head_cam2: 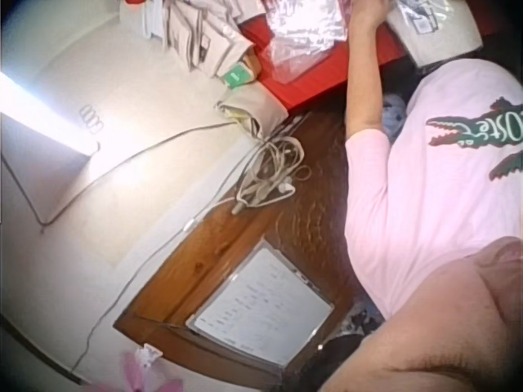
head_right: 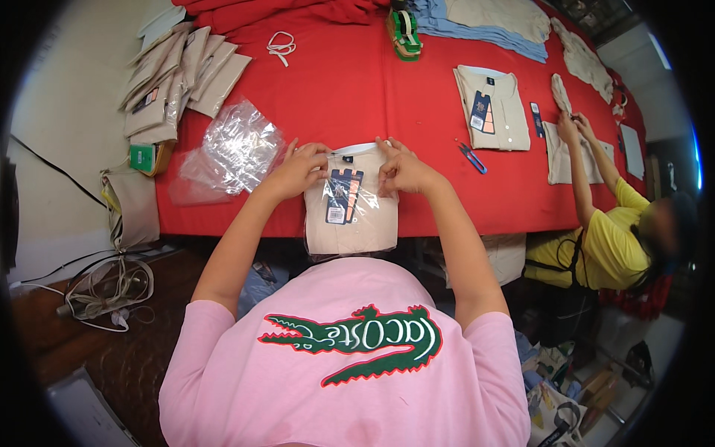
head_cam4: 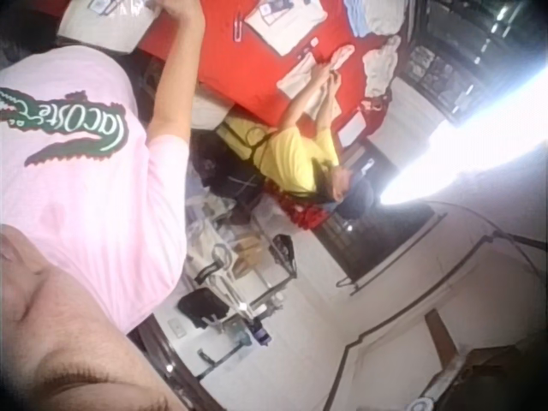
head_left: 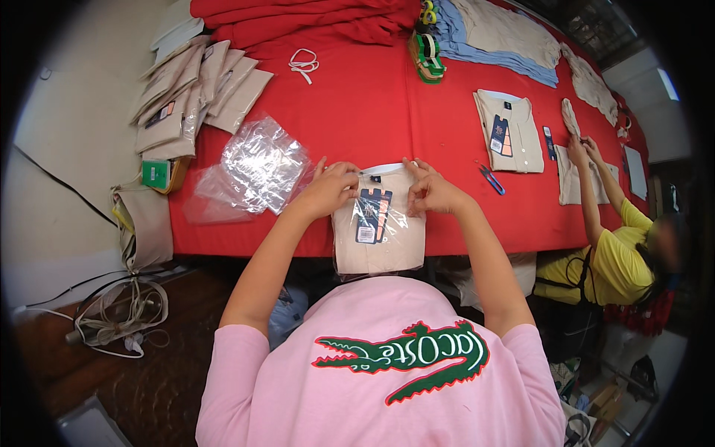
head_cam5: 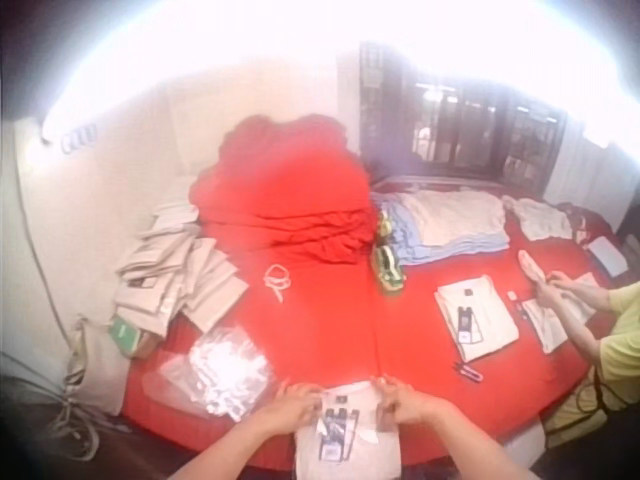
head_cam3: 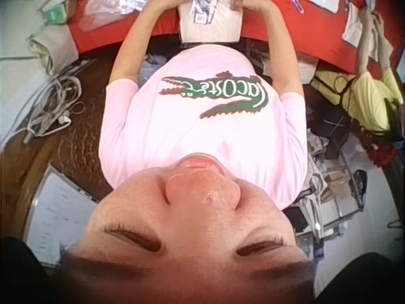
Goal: The person bags folded beige shirts by inserting them into clear plastic bags, smoothing the plastic, and placing the bagged items onto a stack.
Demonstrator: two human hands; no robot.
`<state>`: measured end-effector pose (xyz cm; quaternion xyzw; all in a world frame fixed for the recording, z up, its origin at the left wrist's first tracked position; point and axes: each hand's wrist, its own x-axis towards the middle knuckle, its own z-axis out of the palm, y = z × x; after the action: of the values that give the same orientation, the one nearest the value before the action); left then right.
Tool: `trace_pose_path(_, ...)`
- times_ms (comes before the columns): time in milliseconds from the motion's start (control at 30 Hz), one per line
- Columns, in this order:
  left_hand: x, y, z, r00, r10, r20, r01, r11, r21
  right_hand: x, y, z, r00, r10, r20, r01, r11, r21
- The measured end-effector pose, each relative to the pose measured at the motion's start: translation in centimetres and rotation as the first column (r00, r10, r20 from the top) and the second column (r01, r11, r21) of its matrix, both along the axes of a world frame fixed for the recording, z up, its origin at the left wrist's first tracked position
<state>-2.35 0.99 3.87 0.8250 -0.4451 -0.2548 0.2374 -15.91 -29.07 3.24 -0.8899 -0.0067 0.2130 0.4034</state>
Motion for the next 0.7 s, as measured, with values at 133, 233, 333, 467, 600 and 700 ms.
trace_pose_path(133,-0.1,0.5,-0.5,0.997,0.06,0.04,-0.058,0.996,-0.062,2.6,-0.8,-0.4,1.0,-0.005,-0.015,0.007,0.994,0.114)
trace_pose_path(233,-1.0,0.9,-1.7,0.986,0.106,0.13,-0.094,0.991,-0.093,4.0,-1.3,0.0,0.972,-0.056,-0.229,0.104,0.974,0.203)
trace_pose_path(333,-1.5,0.6,-2.8,0.987,0.095,0.132,-0.083,0.992,-0.096,4.4,-1.2,-1.1,0.995,-0.025,-0.093,0.039,0.987,0.156)
trace_pose_path(467,-1.7,1.0,-4.3,0.982,0.125,0.14,-0.106,0.986,-0.132,4.8,0.4,0.6,0.988,-0.001,-0.157,0.001,1.0,0.001)
trace_pose_path(600,-0.6,0.3,-4.6,0.981,0.177,0.077,-0.167,0.979,-0.115,3.9,-0.4,-1.4,0.99,-0.099,-0.096,0.103,0.994,0.037)
trace_pose_path(700,-0.8,-0.7,-3.5,0.958,0.273,-0.086,-0.273,0.962,0.013,3.3,-0.3,-0.4,0.967,-0.19,-0.172,0.201,0.978,0.048)
